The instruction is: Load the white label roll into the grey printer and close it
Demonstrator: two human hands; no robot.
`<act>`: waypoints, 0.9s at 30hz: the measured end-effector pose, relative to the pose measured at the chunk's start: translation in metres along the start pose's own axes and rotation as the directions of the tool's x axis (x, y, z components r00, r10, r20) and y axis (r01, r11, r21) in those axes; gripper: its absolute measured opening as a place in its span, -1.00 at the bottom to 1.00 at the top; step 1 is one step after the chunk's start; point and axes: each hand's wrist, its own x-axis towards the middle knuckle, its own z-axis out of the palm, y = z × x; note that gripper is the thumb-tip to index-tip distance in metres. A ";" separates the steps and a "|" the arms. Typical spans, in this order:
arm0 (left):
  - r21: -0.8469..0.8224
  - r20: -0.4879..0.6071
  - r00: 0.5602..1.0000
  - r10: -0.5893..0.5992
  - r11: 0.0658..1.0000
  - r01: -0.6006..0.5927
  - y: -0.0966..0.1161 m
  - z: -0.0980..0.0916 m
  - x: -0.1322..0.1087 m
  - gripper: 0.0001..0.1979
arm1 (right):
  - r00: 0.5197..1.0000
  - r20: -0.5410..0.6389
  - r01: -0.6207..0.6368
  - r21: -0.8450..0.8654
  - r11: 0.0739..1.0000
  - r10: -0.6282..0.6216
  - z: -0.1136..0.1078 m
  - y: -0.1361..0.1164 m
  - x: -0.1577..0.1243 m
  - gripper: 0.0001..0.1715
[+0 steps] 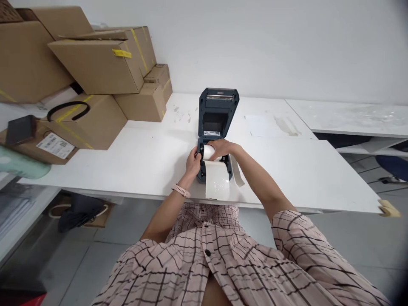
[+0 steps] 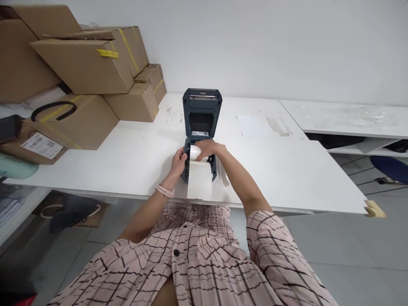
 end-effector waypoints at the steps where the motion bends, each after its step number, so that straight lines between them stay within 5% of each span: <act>1: -0.001 0.001 1.000 0.003 1.000 -0.003 -0.001 0.000 0.000 -0.46 | 0.999 -0.035 0.026 0.010 1.000 -0.025 0.003 0.000 -0.003 -0.07; 6: -0.017 0.007 0.999 0.037 0.999 -0.037 -0.005 -0.001 0.000 -0.47 | 0.939 -0.270 0.242 0.083 0.967 -0.212 0.027 -0.011 -0.055 -0.29; 12: 0.031 -0.015 0.999 0.040 0.999 -0.039 -0.004 -0.001 -0.002 -0.49 | 0.920 -0.309 0.282 0.095 0.955 -0.241 0.078 -0.038 -0.113 -0.40; 27: -0.123 0.010 0.999 0.053 0.991 -0.052 -0.007 -0.002 -0.001 -0.47 | 0.850 -0.514 0.088 -0.078 0.993 -0.115 0.118 -0.073 -0.111 -0.40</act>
